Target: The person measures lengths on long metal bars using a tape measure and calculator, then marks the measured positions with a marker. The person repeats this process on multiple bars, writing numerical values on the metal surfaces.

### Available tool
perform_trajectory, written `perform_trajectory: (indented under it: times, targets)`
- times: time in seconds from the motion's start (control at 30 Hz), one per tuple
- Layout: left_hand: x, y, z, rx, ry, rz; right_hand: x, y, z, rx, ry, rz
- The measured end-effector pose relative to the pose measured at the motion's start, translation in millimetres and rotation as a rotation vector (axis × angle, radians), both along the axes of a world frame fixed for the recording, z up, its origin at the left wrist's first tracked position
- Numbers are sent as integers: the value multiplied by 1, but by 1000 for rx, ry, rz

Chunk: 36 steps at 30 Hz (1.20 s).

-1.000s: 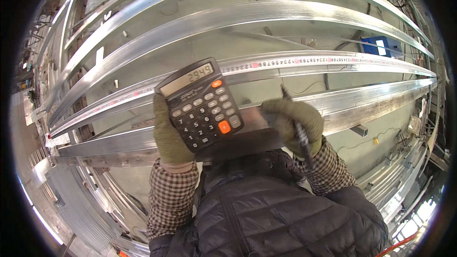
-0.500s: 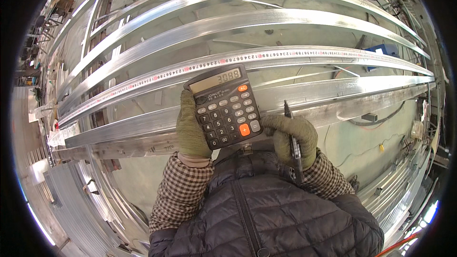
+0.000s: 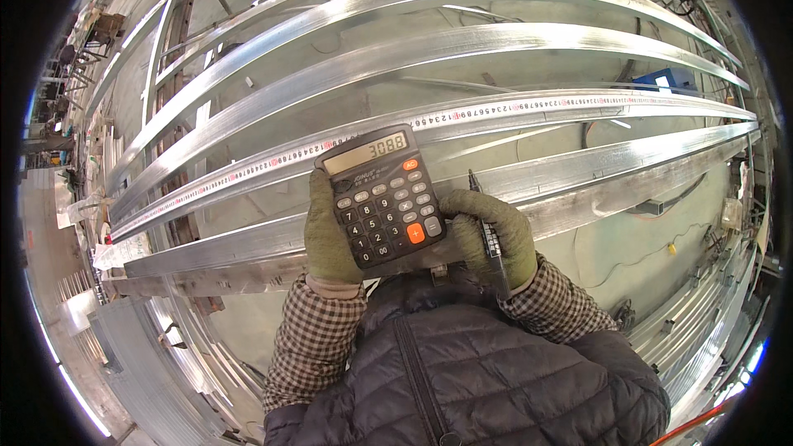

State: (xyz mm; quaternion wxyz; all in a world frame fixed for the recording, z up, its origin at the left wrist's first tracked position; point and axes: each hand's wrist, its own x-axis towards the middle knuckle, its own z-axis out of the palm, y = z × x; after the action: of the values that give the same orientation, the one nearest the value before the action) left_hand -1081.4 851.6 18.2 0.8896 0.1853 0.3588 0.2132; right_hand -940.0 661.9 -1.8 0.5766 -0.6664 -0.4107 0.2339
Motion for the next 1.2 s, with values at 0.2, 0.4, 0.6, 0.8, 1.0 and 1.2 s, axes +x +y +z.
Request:
perform_trajectory:
  times: [0.2,0.4,0.6,0.8,1.0,1.2]
  targets:
    - [17,8,-20,112,47,5,25,2,-7,-56,109,74]
    - [24,19,-25,212,74,-7,41,9,-19,51,-121,-40]
    - [28,27,-28,219,52,6,44,2,-22,4,-120,-107]
    - [26,35,-37,201,212,-3,53,-3,-14,-22,-125,-43]
    - [23,32,-40,188,108,-1,72,-5,-6,-109,-314,-94]
    - [24,29,-40,197,119,-15,87,-1,-9,-145,-341,-140]
